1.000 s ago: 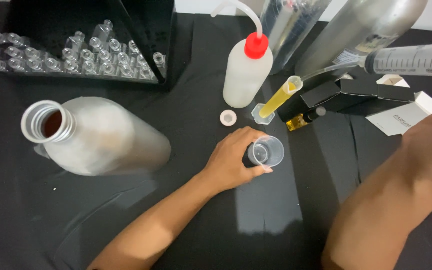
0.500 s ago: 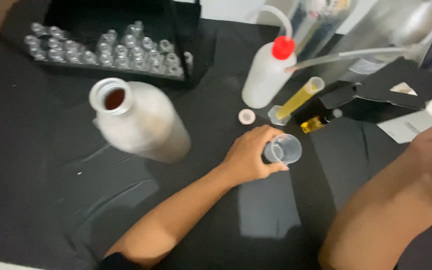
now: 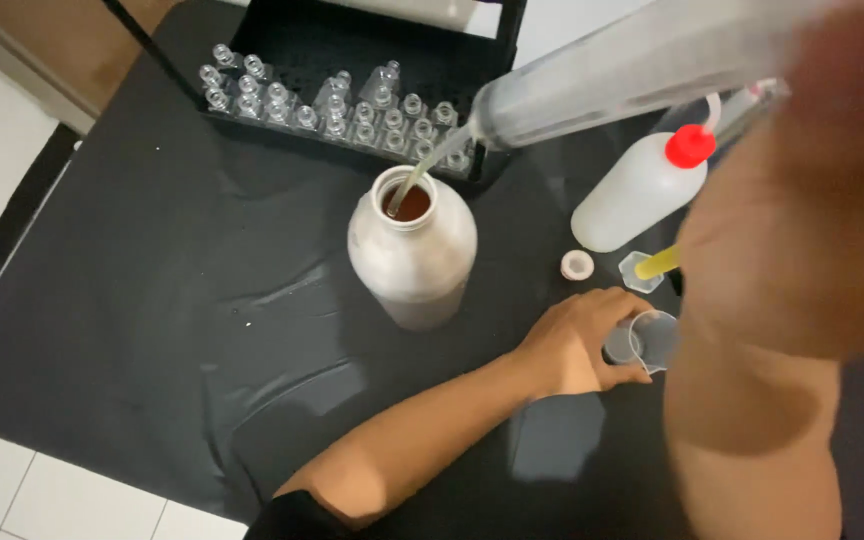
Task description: Measuring and transferring perfume liquid from a large container into smaller bottles using a syringe and beaker.
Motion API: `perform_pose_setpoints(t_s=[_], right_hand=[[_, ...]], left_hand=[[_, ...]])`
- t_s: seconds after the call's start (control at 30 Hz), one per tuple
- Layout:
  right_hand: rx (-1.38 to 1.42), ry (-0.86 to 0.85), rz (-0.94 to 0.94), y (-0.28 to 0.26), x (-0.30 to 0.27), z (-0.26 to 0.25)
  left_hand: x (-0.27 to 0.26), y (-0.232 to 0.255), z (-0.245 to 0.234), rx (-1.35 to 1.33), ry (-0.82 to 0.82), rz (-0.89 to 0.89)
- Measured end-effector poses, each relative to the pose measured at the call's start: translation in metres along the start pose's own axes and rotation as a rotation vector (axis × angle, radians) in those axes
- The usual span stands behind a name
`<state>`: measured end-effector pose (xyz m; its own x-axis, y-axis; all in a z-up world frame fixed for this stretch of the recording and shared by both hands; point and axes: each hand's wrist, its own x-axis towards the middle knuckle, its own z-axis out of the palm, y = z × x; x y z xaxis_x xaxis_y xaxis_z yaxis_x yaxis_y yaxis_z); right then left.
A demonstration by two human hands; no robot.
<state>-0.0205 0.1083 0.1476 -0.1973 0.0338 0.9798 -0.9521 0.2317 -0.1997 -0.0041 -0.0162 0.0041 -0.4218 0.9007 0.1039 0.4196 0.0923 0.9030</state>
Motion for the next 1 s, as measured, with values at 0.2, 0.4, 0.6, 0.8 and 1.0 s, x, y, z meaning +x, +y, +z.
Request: perform_pose_setpoints(t_s=[0.2, 0.4, 0.6, 0.8, 1.0], right_hand=[[-0.222, -0.203, 0.132, -0.026, 0.071, 0.123], [-0.231, -0.413, 0.205, -0.023, 0.058, 0.117], [-0.472, -0.536, 0.398, -0.068, 0.047, 0.068], [-1.102, -0.467, 0.649, -0.092, 0.005, -0.043], [-1.221, -0.688, 1.014, -0.080, -0.029, -0.101]], left_hand=[[0.007, -0.006, 0.010, 0.068, 0.016, -0.014], [0.006, -0.009, 0.011, 0.077, 0.047, 0.023], [0.006, -0.006, 0.011, 0.076, 0.067, 0.070], [0.002, 0.003, 0.004, 0.055, 0.053, 0.058], [0.002, 0.010, 0.001, -0.008, 0.099, 0.182]])
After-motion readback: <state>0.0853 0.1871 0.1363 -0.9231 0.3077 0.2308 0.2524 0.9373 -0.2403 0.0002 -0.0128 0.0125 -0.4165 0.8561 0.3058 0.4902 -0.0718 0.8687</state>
